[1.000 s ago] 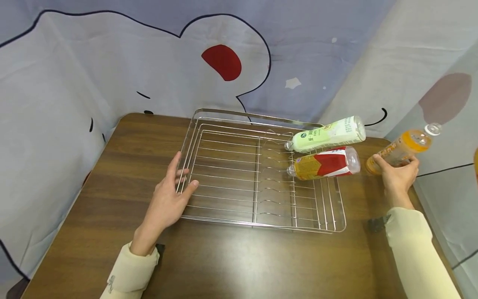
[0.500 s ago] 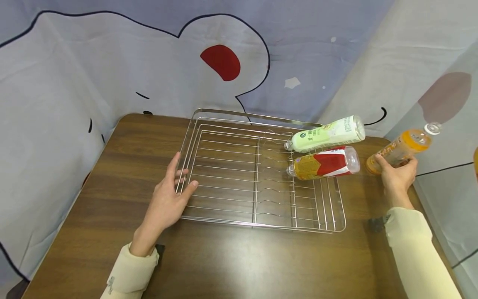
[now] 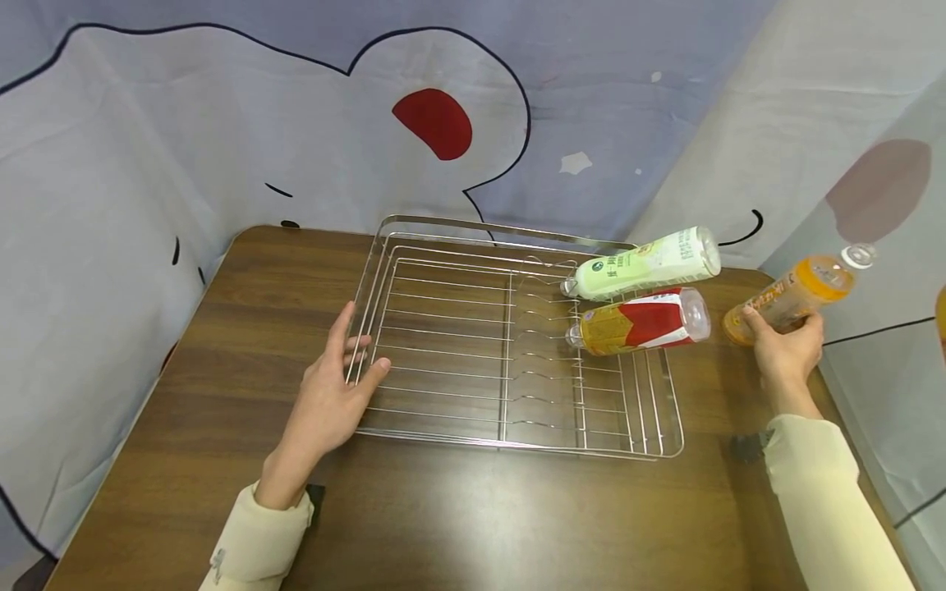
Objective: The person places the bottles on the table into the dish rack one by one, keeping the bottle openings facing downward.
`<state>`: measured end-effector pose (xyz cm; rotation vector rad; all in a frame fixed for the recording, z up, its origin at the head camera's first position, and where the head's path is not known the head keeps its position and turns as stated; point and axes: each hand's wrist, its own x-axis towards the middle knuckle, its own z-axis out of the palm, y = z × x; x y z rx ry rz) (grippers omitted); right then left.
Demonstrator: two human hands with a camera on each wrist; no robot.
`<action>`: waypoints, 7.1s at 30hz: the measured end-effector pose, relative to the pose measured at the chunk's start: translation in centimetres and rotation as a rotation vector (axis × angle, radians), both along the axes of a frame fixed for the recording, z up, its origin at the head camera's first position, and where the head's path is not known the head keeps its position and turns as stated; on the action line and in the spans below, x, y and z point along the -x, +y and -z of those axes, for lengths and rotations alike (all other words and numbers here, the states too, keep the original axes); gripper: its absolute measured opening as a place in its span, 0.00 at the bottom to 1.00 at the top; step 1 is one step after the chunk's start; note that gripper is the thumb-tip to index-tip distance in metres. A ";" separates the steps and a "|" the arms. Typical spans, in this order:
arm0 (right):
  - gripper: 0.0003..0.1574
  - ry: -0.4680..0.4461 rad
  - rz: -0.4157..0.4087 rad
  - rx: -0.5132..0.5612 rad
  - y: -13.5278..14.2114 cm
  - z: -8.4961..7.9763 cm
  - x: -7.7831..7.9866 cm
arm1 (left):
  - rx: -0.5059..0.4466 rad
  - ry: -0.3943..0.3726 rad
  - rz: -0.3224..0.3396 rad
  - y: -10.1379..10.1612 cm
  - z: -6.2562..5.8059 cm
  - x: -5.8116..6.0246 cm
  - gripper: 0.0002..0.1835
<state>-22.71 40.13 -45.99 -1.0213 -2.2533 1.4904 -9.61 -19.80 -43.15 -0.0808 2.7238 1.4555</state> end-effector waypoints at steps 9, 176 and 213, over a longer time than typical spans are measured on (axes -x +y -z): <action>0.52 0.007 0.009 0.043 -0.6 -1.2 -1.8 | -0.005 -0.002 0.002 0.0 -0.1 -0.1 0.51; 0.39 0.610 -0.831 -1.135 -8.9 -12.2 -14.5 | -0.006 0.013 0.004 0.0 0.2 0.2 0.51; 0.37 0.627 -1.111 -1.408 -11.1 -14.3 -14.6 | 0.006 0.027 0.009 0.1 0.0 0.2 0.50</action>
